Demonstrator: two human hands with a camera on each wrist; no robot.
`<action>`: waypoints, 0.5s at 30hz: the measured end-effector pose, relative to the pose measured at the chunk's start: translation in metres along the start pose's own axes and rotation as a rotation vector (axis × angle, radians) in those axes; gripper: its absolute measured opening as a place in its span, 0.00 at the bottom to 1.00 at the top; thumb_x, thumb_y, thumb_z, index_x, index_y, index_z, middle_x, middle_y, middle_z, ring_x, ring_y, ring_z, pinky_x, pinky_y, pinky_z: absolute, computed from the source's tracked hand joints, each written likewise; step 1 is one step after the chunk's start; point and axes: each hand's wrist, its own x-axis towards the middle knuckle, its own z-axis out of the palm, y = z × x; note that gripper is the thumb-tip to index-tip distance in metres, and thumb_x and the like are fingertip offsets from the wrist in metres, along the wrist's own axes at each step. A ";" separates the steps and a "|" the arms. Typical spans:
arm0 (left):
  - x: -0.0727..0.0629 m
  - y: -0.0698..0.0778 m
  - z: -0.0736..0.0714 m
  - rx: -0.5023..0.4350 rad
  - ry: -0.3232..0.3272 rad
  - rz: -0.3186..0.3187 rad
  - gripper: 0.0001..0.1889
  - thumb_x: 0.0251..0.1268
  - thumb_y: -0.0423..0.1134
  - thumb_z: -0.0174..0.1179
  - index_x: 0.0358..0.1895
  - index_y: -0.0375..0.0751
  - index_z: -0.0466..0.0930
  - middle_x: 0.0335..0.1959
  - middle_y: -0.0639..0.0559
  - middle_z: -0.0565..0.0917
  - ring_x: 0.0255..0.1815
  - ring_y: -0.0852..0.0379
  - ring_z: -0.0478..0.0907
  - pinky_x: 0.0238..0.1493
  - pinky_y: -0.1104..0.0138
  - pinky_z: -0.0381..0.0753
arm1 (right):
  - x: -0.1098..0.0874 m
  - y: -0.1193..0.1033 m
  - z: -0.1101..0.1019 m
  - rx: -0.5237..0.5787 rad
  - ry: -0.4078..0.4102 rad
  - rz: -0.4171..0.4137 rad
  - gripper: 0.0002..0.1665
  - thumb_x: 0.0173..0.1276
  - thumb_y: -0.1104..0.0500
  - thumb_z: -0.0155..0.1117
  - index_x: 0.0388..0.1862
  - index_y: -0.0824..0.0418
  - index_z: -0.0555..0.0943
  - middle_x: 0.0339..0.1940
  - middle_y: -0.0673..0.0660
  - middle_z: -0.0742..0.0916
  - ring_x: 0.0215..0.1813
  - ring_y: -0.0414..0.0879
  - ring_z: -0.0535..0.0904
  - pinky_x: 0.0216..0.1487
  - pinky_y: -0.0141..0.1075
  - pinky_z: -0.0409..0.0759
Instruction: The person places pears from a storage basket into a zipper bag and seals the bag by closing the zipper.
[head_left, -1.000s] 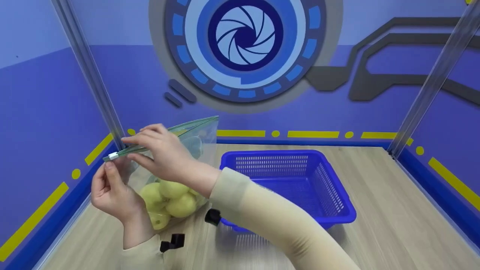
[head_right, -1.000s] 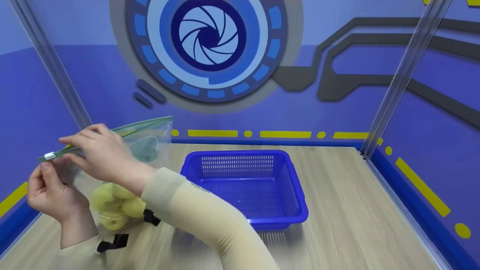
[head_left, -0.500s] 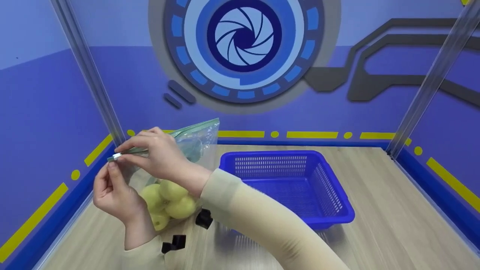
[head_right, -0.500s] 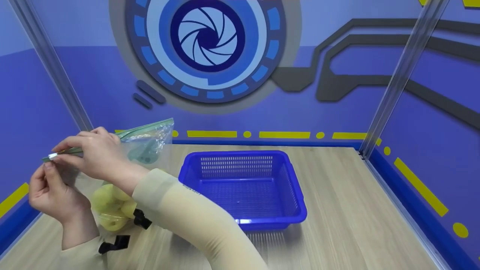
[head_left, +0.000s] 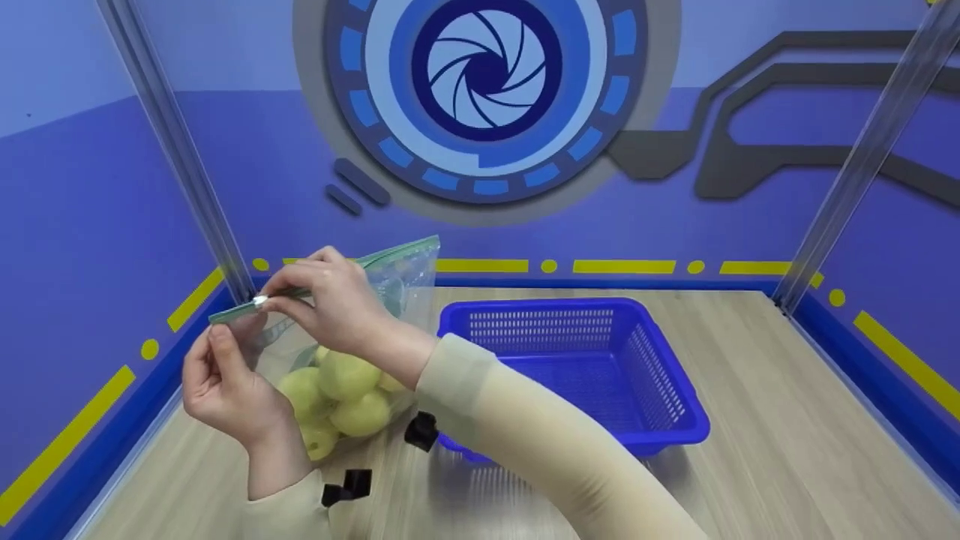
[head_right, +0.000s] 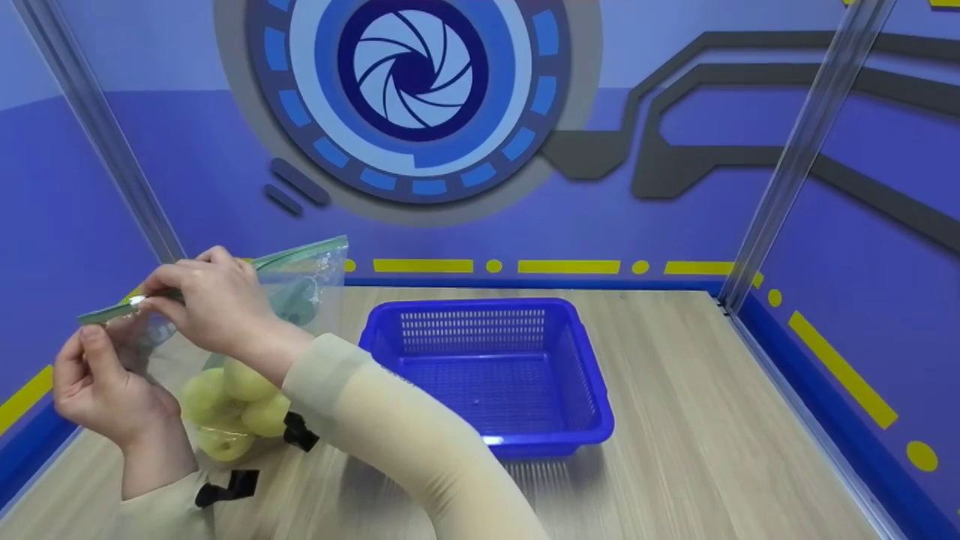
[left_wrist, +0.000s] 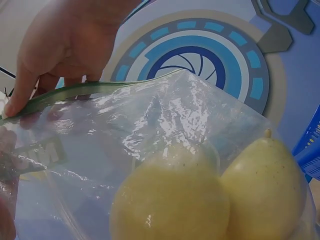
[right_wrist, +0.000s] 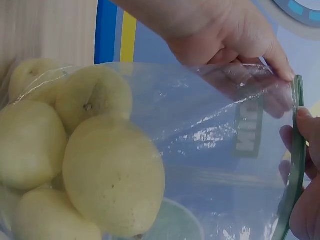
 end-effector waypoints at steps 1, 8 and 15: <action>0.000 0.000 0.000 0.003 -0.004 0.000 0.07 0.71 0.22 0.58 0.43 0.19 0.84 0.32 0.41 0.91 0.34 0.50 0.90 0.46 0.62 0.89 | 0.000 0.001 -0.001 0.003 0.006 -0.001 0.10 0.74 0.50 0.66 0.46 0.51 0.89 0.45 0.44 0.92 0.48 0.43 0.77 0.52 0.31 0.70; 0.001 0.001 0.000 -0.007 -0.003 -0.017 0.08 0.71 0.23 0.58 0.43 0.19 0.84 0.32 0.40 0.90 0.34 0.48 0.90 0.46 0.61 0.89 | -0.004 0.011 -0.005 -0.019 0.025 0.013 0.11 0.74 0.50 0.65 0.46 0.52 0.89 0.46 0.46 0.92 0.48 0.45 0.78 0.54 0.33 0.72; 0.001 0.001 0.000 -0.029 0.008 -0.026 0.08 0.71 0.23 0.58 0.43 0.18 0.83 0.32 0.39 0.90 0.34 0.47 0.90 0.46 0.60 0.89 | -0.008 0.025 -0.008 -0.012 0.066 0.027 0.09 0.73 0.51 0.66 0.44 0.53 0.89 0.44 0.46 0.92 0.46 0.45 0.76 0.51 0.34 0.72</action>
